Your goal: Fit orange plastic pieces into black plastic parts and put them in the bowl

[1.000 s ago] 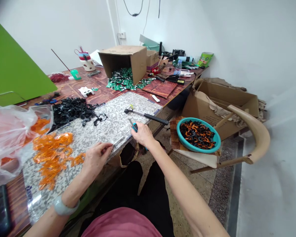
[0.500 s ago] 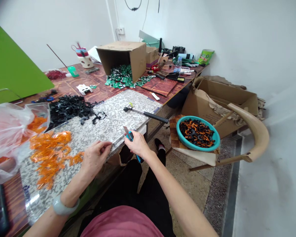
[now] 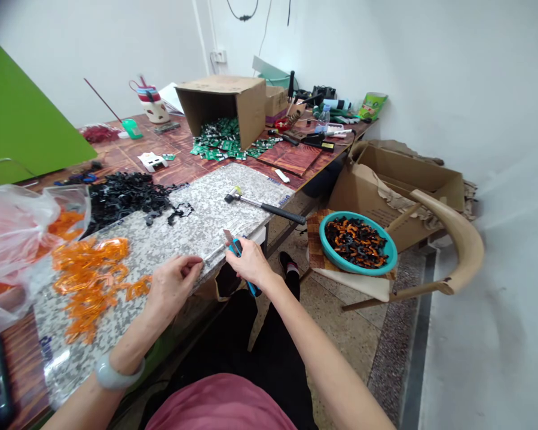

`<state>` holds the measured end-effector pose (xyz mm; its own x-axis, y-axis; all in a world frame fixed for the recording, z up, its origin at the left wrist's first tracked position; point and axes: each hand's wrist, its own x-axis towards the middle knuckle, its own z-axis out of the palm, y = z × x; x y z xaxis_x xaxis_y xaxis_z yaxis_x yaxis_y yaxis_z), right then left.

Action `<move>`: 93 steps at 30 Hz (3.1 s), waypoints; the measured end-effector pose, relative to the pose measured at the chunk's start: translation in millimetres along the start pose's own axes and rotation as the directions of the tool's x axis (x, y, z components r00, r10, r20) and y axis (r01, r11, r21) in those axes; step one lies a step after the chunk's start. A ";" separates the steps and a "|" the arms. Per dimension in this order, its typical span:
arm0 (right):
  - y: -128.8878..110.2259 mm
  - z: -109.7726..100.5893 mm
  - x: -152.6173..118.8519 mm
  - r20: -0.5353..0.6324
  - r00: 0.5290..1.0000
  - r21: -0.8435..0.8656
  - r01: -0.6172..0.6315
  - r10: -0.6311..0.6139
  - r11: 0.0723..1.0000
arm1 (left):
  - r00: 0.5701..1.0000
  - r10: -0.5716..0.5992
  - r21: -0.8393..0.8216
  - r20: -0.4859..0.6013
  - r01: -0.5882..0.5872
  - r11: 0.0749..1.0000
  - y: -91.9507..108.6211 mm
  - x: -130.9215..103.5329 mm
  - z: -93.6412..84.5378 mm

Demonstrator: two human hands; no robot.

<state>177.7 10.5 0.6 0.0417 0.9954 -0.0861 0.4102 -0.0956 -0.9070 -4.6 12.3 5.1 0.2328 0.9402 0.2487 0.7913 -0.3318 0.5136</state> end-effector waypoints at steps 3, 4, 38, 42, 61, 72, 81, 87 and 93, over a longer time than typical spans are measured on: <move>-1.3 -1.0 -1.2 0.011 1.000 -0.019 0.006 -0.006 1.000 | 1.000 0.003 0.002 -0.002 -0.003 1.000 -0.6 0.3 0.3; -1.9 -1.2 -1.7 0.018 1.000 -0.026 0.008 -0.007 1.000 | 1.000 0.005 0.003 -0.003 -0.005 1.000 -0.7 0.3 0.4; -55.1 26.9 -41.7 0.163 0.965 -0.811 0.012 0.205 0.584 | 1.000 0.009 -0.039 -0.010 -0.009 0.999 -0.1 -5.2 2.7; -57.2 31.0 -41.1 0.157 0.960 -0.838 0.007 0.230 0.545 | 1.000 0.001 -0.050 0.012 0.000 0.999 0.7 -5.6 2.1; -66.0 45.0 -26.1 0.130 0.933 -0.892 -0.037 0.336 0.450 | 0.996 -0.023 -0.080 0.081 0.029 0.996 -8.6 -23.8 -7.5; -58.5 38.3 -43.5 0.108 0.967 -0.833 -0.038 0.229 0.551 | 1.000 -0.027 0.065 0.015 0.026 0.998 -6.3 -18.9 -4.9; -34.6 17.0 -55.7 0.142 0.971 -0.781 -0.009 0.191 0.624 | 0.999 -0.044 0.054 0.008 0.044 0.998 -4.6 -17.7 -5.6; -21.8 3.8 -48.5 0.094 0.983 -0.746 -0.037 0.161 0.665 | 0.999 -0.054 0.034 0.010 0.053 0.998 -4.9 -17.1 -5.2; -18.7 -1.5 -38.8 0.067 0.993 -0.709 -0.018 0.093 0.705 | 0.999 -0.048 0.034 0.010 0.047 0.998 -3.8 -17.9 -5.1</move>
<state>169.8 -26.4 21.6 0.0186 0.9801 -0.1976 0.9344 -0.0874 -0.3454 -14.7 -3.6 2.9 0.2003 0.9556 0.2162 0.8202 -0.2842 0.4965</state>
